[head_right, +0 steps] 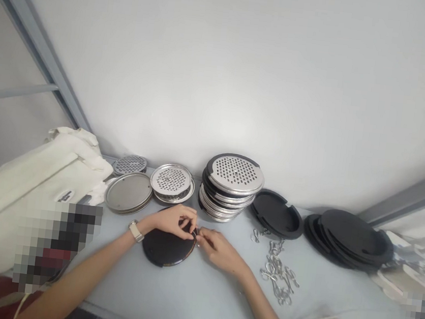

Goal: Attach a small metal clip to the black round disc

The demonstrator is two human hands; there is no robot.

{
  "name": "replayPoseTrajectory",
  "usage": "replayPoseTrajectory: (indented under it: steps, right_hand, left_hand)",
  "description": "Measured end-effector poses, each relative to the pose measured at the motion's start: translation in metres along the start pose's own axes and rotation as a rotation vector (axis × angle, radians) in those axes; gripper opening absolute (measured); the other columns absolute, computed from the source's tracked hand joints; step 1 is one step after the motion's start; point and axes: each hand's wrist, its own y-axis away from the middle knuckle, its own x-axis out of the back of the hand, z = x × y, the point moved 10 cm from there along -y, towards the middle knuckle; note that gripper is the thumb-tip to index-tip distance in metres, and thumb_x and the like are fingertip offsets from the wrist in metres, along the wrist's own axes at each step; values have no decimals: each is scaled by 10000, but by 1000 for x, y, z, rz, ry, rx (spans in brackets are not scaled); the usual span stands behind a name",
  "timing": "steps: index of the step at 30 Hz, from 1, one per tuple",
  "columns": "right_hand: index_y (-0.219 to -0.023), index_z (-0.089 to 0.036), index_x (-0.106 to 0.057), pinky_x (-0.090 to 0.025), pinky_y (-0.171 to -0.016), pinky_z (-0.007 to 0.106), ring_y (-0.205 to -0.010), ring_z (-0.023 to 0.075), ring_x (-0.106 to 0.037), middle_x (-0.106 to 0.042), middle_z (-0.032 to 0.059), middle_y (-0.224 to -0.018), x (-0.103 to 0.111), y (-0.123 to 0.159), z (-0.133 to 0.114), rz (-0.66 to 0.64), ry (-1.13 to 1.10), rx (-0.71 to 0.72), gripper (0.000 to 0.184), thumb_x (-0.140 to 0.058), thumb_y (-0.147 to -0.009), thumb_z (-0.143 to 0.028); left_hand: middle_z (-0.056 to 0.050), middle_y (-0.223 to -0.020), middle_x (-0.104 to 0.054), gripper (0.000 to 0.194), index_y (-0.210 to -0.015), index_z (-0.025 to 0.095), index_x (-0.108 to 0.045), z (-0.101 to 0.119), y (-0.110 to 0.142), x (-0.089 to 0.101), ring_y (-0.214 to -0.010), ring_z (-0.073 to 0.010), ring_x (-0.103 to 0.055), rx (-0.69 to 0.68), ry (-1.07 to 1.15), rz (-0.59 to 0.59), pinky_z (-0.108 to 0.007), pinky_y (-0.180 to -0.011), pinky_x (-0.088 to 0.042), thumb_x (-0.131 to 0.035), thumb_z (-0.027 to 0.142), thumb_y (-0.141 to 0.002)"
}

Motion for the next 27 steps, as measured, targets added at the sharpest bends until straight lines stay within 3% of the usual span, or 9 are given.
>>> replayPoseTrajectory:
  steps: [15, 27]
  right_hand:
    - [-708, -167, -501, -304, -554, 230, -581, 106, -388, -459, -26, -655, -4, 0, 2, -30, -12, -14, 386, -346, -982, -392]
    - [-669, -192, -350, -268, -526, 226, -574, 97, -312, -361, -44, -646, -4, 0, 1, -27, 2, 15, 278, -370, -937, -263]
  left_hand:
    - [31, -699, -556, 108, -738, 140, -618, -5, 0, 0, -568, -51, -434, 11, 35, 9, -175, -537, -331, -704, 195, -701]
    - [29, -656, -557, 133, -718, 135, -615, -4, 0, 1, -562, -56, -446, 44, 48, 18, -164, -522, -340, -719, 212, -683]
